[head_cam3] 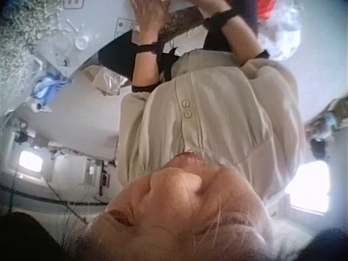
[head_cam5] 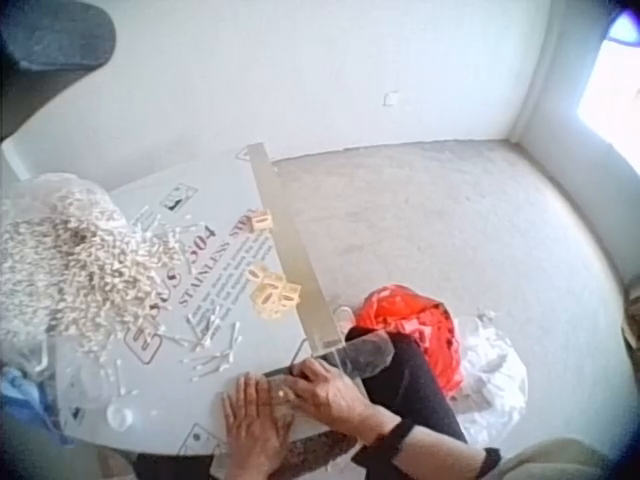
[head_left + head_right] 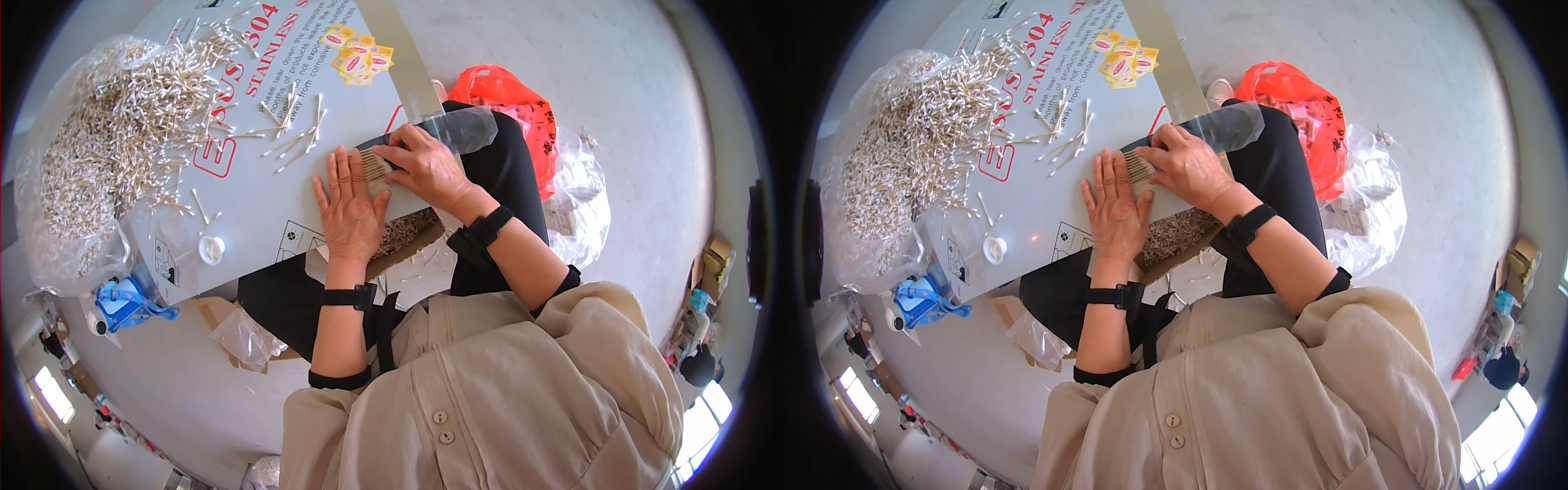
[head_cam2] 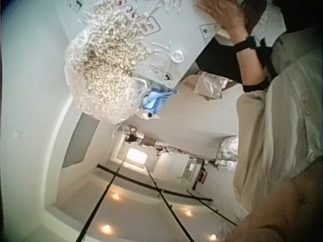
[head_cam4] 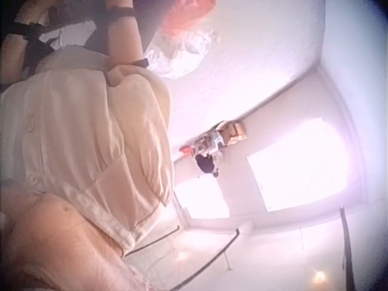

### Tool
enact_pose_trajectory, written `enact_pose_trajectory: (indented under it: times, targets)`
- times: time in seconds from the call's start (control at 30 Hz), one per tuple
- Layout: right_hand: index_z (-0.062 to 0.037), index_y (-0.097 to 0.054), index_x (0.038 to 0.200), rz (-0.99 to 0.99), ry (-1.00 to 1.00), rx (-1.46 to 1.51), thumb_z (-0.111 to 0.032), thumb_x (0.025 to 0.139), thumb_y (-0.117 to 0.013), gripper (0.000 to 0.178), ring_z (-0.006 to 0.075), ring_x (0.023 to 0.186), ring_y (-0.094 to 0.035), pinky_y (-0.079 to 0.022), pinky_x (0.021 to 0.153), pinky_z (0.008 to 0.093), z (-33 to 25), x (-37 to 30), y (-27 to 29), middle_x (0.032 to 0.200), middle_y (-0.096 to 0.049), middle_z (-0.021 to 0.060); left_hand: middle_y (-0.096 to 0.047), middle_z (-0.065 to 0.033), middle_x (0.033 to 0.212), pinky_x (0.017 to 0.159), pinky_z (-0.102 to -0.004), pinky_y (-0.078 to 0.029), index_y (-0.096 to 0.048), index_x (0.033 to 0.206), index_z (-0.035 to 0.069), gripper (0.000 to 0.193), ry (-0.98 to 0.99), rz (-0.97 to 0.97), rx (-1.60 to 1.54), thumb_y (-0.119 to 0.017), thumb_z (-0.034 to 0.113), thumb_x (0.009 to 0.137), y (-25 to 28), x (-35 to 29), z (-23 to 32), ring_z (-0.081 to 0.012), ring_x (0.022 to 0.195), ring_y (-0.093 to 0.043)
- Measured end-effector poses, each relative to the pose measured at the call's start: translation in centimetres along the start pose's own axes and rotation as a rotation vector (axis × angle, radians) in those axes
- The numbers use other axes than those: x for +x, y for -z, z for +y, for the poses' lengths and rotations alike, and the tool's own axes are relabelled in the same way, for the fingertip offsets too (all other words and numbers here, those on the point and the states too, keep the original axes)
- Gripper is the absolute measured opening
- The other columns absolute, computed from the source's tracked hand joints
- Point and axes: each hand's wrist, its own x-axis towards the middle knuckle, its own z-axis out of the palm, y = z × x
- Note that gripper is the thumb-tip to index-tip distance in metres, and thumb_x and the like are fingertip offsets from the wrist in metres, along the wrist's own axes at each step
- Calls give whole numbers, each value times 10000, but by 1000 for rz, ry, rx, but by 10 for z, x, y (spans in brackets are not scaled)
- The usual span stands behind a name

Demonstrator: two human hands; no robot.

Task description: Packing cotton swabs into plastic bags and applying labels to the packaging.

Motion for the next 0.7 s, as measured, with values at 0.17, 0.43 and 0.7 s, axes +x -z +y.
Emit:
enact_pose_trajectory:
  times: [0.17, 0.43, 0.7]
  targets:
    - [-56, -670, 1077, 103, -16, 30, -48, 716, -759, 371, 300, 904, -617, -525, 786, 395, -3, -4, 3, 967, -579, 107, -181, -148, 1618, 1205, -520, -79, -211, 1543, 45, 791, 26, -13, -8, -567, 409, 938, 0, -1, 3, -298, 1506, -133]
    - [-7, -569, 858, 4, -372, -286, -144, 861, -640, 154, 381, 783, -661, -536, 668, 439, 9, -10, 34, 845, -650, 196, -173, -157, 1618, 1200, -529, -85, -193, 1545, 43, 786, 55, 25, 10, -553, 411, 951, -5, 0, 7, -304, 1509, -119]
    - [-85, -750, 820, -448, -346, -543, -124, 808, -620, 136, 302, 776, -727, -575, 637, 400, -5, 31, 41, 823, -725, 131, -187, -190, 1608, 1185, -545, -115, -191, 1541, 29, 749, 127, 103, 20, -495, 424, 981, -18, 9, 26, -331, 1499, -151]
